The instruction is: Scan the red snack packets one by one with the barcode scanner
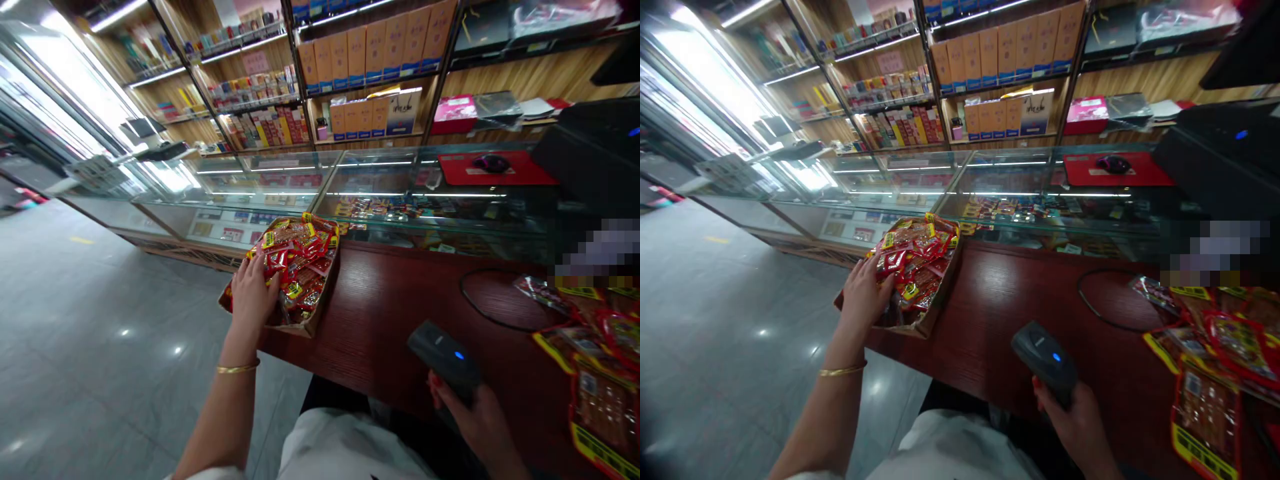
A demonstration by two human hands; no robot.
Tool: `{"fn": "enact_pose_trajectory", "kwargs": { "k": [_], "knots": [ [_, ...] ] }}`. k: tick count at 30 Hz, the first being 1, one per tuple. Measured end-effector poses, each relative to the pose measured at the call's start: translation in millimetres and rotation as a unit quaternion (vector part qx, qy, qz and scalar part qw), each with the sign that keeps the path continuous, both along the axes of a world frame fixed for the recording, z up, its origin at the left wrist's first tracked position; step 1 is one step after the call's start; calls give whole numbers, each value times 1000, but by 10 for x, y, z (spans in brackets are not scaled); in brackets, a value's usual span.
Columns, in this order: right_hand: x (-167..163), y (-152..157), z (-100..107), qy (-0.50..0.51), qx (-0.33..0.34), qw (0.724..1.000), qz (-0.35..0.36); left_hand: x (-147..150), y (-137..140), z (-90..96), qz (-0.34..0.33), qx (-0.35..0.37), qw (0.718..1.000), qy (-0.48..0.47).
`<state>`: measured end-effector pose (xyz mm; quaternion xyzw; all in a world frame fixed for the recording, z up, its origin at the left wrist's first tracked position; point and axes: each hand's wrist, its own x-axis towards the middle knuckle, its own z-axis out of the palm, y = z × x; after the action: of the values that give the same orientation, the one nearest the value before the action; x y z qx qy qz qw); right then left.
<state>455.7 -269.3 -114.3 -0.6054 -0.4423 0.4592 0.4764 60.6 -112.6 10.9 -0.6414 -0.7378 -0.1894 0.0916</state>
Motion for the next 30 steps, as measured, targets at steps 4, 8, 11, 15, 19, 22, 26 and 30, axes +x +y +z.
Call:
{"fn": "enact_pose_trajectory", "kwargs": {
  "k": [4,8,11,15,19,22,26,30],
  "knots": [
    [-1,51,10,135,15,990,-19,108,195,-51,21,-52,998,9],
    [38,64,-34,188,20,982,-25,125,187,-105,15,3,1000,7],
    [43,73,-70,197,22,980,-14,89,142,-172,1,45,999,-27],
    [25,74,-64,210,39,977,-20,75,113,-188,-32,139,989,-46],
    [6,42,-50,188,50,981,2,162,-5,-64,-81,293,951,-60],
    [-2,18,-79,180,58,982,8,424,-238,-13,-123,351,915,-155],
    [-17,21,-109,179,60,982,5,1081,-495,-175,-112,272,849,-440],
    [-40,33,-78,160,72,984,-6,1785,-283,-441,-135,-99,633,-756]
  ]
}}
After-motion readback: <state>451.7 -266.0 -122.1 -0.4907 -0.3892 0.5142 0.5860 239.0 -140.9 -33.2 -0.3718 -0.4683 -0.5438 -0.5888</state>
